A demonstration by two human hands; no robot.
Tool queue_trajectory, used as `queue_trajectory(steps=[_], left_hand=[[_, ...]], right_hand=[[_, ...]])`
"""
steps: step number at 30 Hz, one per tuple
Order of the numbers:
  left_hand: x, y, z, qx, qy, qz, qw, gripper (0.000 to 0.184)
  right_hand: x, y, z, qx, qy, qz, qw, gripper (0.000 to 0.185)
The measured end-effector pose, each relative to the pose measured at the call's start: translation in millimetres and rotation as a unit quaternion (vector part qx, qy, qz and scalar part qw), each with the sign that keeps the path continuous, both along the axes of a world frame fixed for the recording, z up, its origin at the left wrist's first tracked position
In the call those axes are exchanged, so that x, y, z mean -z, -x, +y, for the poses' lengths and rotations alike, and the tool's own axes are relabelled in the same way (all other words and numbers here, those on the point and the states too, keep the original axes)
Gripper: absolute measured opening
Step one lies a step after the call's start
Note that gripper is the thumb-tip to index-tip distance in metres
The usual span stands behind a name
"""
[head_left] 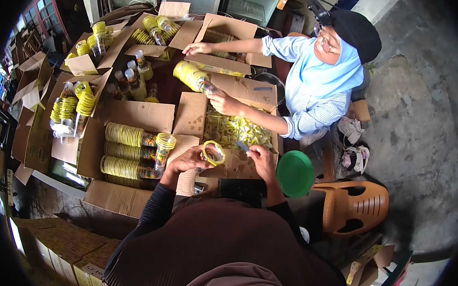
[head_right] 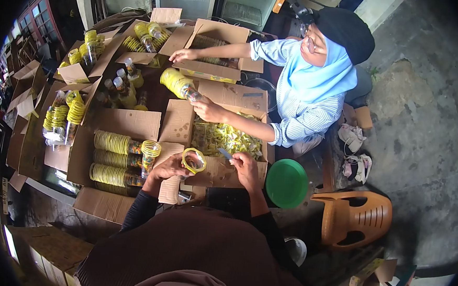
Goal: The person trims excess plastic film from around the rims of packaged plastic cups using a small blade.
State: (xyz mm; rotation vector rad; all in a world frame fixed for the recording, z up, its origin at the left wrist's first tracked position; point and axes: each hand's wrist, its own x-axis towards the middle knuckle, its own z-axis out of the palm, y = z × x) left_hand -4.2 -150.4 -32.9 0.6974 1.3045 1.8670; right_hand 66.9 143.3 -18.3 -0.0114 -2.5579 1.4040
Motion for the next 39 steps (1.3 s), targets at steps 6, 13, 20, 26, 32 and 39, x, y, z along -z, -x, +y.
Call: queue_trajectory(steps=[6,13,20,26,32,39], left_hand=[[4,-13,-6,-0.072,-0.019,0.011,0.997,0.070],[-13,-18,4,-0.138,0.046,0.184,0.972,0.067],[-15,-28,18,-0.180,0.056,0.160,0.969,0.069],[0,-27,35,-0.170,0.047,0.132,0.975,0.076],[-19,-31,44,-0.156,0.059,0.147,0.975,0.077],[-7,-31,55,-0.196,0.166,0.303,0.918,0.081]], right_hand=[[4,2,1,-0.046,-0.011,0.009,0.999,0.014],[33,26,-3,-0.023,-0.146,-0.038,0.988,0.054],[58,18,3,0.006,-0.070,0.012,0.997,0.050],[60,15,12,0.022,-0.073,-0.001,0.997,0.035],[36,10,4,0.032,-0.037,0.077,0.996,0.030],[-2,1,3,0.056,-0.067,0.088,0.992,0.041]])
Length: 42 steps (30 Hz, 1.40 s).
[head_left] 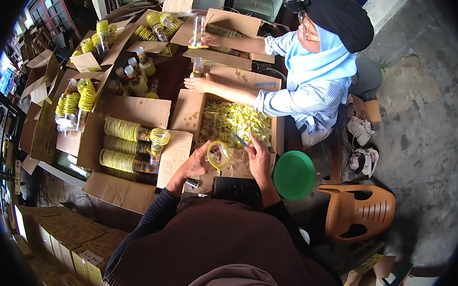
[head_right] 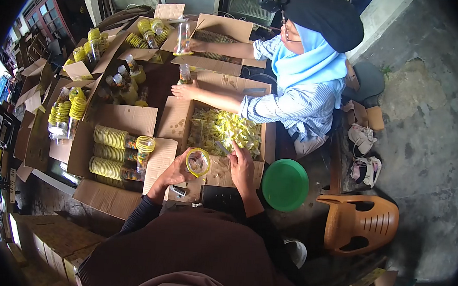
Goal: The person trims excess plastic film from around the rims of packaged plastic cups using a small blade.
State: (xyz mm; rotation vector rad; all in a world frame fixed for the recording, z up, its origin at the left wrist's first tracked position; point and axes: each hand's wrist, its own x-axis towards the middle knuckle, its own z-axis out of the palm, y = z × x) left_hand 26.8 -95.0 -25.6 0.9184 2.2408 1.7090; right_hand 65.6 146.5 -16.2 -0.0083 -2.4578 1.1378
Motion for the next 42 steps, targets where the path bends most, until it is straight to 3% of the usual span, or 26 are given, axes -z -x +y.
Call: queue_trajectory(steps=[3,8,14,17,20,27,33,38,42], left_hand=[[8,-2,10,-0.030,0.008,0.061,0.998,0.084],[-4,-4,26,-0.120,0.115,0.076,0.983,0.076],[-45,-11,46,-0.197,0.228,0.114,0.947,0.065],[-53,-12,50,-0.198,0.245,0.110,0.943,0.061],[-50,-10,52,-0.187,0.265,0.116,0.939,0.072],[-73,-15,59,-0.168,0.314,0.108,0.928,0.076],[-85,-14,68,-0.166,0.314,0.097,0.930,0.064],[-67,-5,67,-0.148,0.231,0.054,0.960,0.046],[-70,-6,69,-0.132,0.266,0.033,0.954,0.045]], right_hand=[[9,4,11,-0.017,-0.039,-0.010,0.999,0.046],[-4,6,24,-0.040,-0.053,0.069,0.995,0.026],[-31,-9,26,-0.114,-0.077,0.083,0.987,0.022],[-27,-11,31,-0.165,-0.115,0.093,0.975,0.024],[-28,-11,35,-0.186,-0.181,0.132,0.957,0.022],[-33,-15,43,-0.221,-0.197,0.128,0.946,0.020],[-40,-21,49,-0.212,-0.219,0.147,0.941,0.017],[-33,-28,47,-0.181,-0.251,0.180,0.934,0.018],[-19,-29,44,-0.157,-0.273,0.198,0.928,0.019]])
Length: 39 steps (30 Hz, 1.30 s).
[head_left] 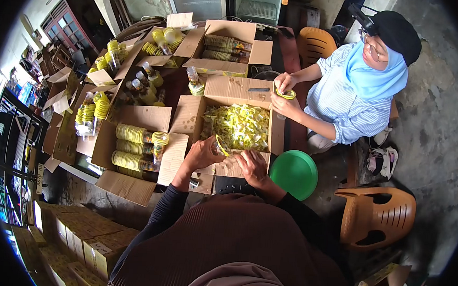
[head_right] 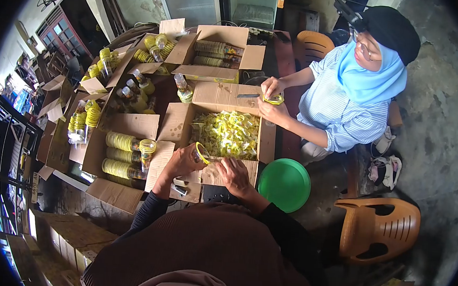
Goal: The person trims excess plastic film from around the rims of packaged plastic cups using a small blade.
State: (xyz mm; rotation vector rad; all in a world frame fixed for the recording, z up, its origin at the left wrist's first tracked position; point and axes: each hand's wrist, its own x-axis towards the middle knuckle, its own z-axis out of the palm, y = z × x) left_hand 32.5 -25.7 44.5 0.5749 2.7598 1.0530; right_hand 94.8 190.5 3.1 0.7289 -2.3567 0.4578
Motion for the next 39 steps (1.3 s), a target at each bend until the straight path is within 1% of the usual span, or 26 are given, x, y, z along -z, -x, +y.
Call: queue_trajectory(steps=[3,4,5,7,9,11,12,13,14,15,17,18,19,21,22,23,25,26,27,29,31,33,35,36,37,39], left_hand=[[13,5,-3,0.026,-0.024,-0.032,0.999,0.042],[18,7,-3,0.070,-0.138,-0.047,0.987,0.040],[23,8,-4,0.112,-0.250,-0.062,0.960,0.039],[16,11,-10,0.126,-0.248,-0.088,0.957,0.035],[12,15,-14,0.069,-0.269,-0.297,0.914,0.036],[22,18,-14,0.077,-0.283,-0.297,0.909,0.037],[24,18,-11,0.109,-0.298,-0.215,0.924,0.038],[25,18,-9,0.140,-0.311,-0.130,0.931,0.038],[27,17,-8,0.099,-0.201,-0.088,0.971,0.037],[22,17,-7,0.099,-0.201,-0.089,0.971,0.037],[17,19,-5,0.076,-0.075,-0.104,0.989,0.036],[55,26,-15,0.116,-0.216,-0.115,0.963,0.035],[49,26,-17,0.118,-0.215,-0.116,0.962,0.035],[39,27,-18,0.086,-0.272,-0.327,0.901,0.034],[48,24,-19,0.091,-0.357,-0.343,0.864,0.043],[51,22,-21,0.092,-0.356,-0.343,0.864,0.043],[55,21,-26,0.118,-0.412,-0.437,0.791,0.056],[58,24,-29,0.138,-0.404,-0.451,0.784,0.055],[55,24,-27,0.138,-0.404,-0.451,0.784,0.055],[51,20,-19,0.124,-0.408,-0.391,0.816,0.056],[52,20,-15,0.114,-0.422,-0.388,0.811,0.052],[54,26,-12,0.141,-0.334,-0.265,0.893,0.050],[66,26,-10,0.116,-0.358,-0.248,0.893,0.049],[62,24,-8,0.095,-0.307,-0.181,0.929,0.050],[58,22,-6,0.073,-0.254,-0.114,0.958,0.050],[53,19,-3,0.057,-0.223,-0.090,0.969,0.054]], right_hand=[[5,1,0,-0.001,-0.001,0.008,1.000,0.020],[5,2,0,0.001,-0.003,0.010,1.000,0.022],[5,2,-1,0.003,-0.005,0.011,1.000,0.023],[2,3,-5,0.010,0.003,0.005,1.000,0.024],[-2,4,-9,0.019,0.012,-0.002,1.000,0.025],[-4,6,-13,0.033,0.026,0.011,0.999,0.025],[-4,5,-15,0.035,0.027,0.011,0.999,0.025],[-3,5,-18,0.044,0.048,-0.020,0.998,0.025],[-3,5,-20,0.052,0.068,-0.051,0.995,0.025],[0,4,-20,0.052,0.068,-0.052,0.995,0.025],[7,7,-19,0.072,0.073,-0.055,0.993,0.025],[9,7,-18,0.073,0.062,-0.050,0.994,0.025],[8,7,-18,0.075,0.062,-0.051,0.994,0.025],[6,7,-17,0.055,0.047,-0.029,0.997,0.023],[10,8,-17,0.056,0.048,-0.030,0.997,0.023],[17,12,-18,0.057,0.048,-0.027,0.997,0.024],[24,17,-19,0.058,0.050,-0.025,0.997,0.025],[28,19,-18,0.082,0.072,-0.059,0.992,0.025],[29,21,-17,0.105,0.094,-0.091,0.986,0.025],[32,23,-18,0.101,0.123,-0.088,0.983,0.024],[31,25,-17,0.099,0.171,-0.100,0.975,0.021],[31,31,-14,0.104,0.191,-0.124,0.968,0.022],[33,37,-10,0.144,0.268,-0.147,0.941,0.024],[35,40,-7,0.140,0.299,-0.181,0.926,0.019],[37,41,-5,0.140,0.300,-0.183,0.926,0.019],[41,41,-1,0.118,0.337,-0.185,0.916,0.015]])
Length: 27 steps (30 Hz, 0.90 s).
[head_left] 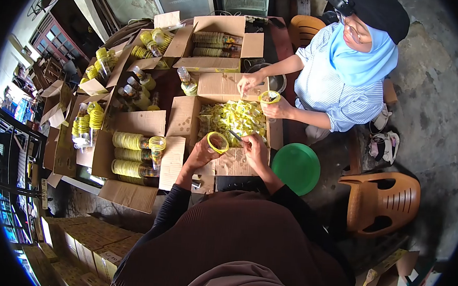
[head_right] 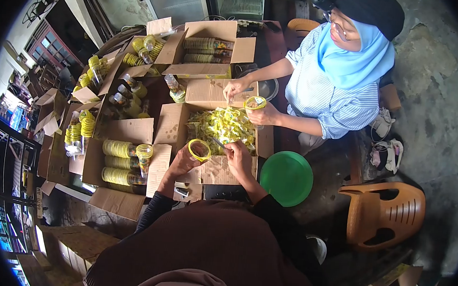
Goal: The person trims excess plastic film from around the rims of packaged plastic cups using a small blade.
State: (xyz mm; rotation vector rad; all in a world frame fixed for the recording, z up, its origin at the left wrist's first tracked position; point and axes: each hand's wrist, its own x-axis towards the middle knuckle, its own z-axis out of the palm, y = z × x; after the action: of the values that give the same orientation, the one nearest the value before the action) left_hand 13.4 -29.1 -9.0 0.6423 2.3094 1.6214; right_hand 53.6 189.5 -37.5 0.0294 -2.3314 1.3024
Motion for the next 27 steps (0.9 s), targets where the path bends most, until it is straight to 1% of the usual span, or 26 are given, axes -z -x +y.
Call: queue_trajectory(steps=[2,3,4,5,6,7,8,10,11,13,14,15,17,19,22,24,25,27], left_hand=[[-2,-3,5,-0.055,0.048,0.059,0.996,0.057],[-8,-5,9,-0.066,0.077,0.068,0.993,0.062],[-6,-7,11,-0.067,0.080,0.067,0.992,0.062],[0,-9,13,-0.074,0.101,0.102,0.987,0.067],[8,-10,13,-0.079,0.121,0.137,0.980,0.072],[20,-11,11,-0.070,0.145,0.173,0.972,0.082],[32,-13,9,-0.069,0.148,0.173,0.971,0.082],[38,-20,8,-0.078,0.223,0.287,0.928,0.087],[41,-24,10,-0.099,0.247,0.282,0.922,0.084],[27,-29,14,-0.098,0.272,0.266,0.920,0.080],[16,-32,17,-0.098,0.294,0.250,0.917,0.077],[4,-34,22,-0.104,0.294,0.277,0.909,0.069],[-9,-35,26,-0.095,0.321,0.261,0.905,0.066],[-16,-36,28,-0.087,0.347,0.243,0.902,0.063],[-23,-39,31,-0.092,0.365,0.275,0.885,0.058],[-30,-42,33,-0.085,0.387,0.249,0.884,0.055],[-29,-43,34,-0.085,0.388,0.248,0.884,0.055],[-29,-46,35,-0.090,0.371,0.265,0.885,0.053]], right_hand=[[1,1,1,-0.003,0.004,0.005,1.000,0.016],[1,2,0,-0.011,0.022,0.006,1.000,0.016],[1,2,0,-0.018,0.041,0.008,0.999,0.016],[0,1,0,-0.019,0.044,0.007,0.999,0.016],[-5,-1,0,-0.013,0.018,-0.004,1.000,0.016],[-9,-2,1,-0.006,-0.008,-0.014,1.000,0.017],[-14,-2,1,-0.006,-0.005,-0.013,1.000,0.017],[-22,-3,1,0.003,-0.040,0.033,0.999,0.019],[-26,-5,2,0.002,-0.037,0.033,0.999,0.019],[-40,-10,3,-0.009,-0.131,0.100,0.986,0.024],[-46,-14,4,-0.009,-0.129,0.100,0.987,0.024],[-51,-19,5,-0.032,-0.152,0.103,0.982,0.027],[-52,-26,5,-0.059,-0.207,0.113,0.970,0.034],[-48,-30,6,-0.072,-0.216,0.115,0.967,0.034],[-46,-32,8,-0.088,-0.231,0.129,0.960,0.033],[-46,-33,10,-0.099,-0.239,0.129,0.957,0.030],[-45,-33,11,-0.100,-0.238,0.129,0.958,0.030],[-42,-37,11,-0.089,-0.281,0.131,0.946,0.027]])
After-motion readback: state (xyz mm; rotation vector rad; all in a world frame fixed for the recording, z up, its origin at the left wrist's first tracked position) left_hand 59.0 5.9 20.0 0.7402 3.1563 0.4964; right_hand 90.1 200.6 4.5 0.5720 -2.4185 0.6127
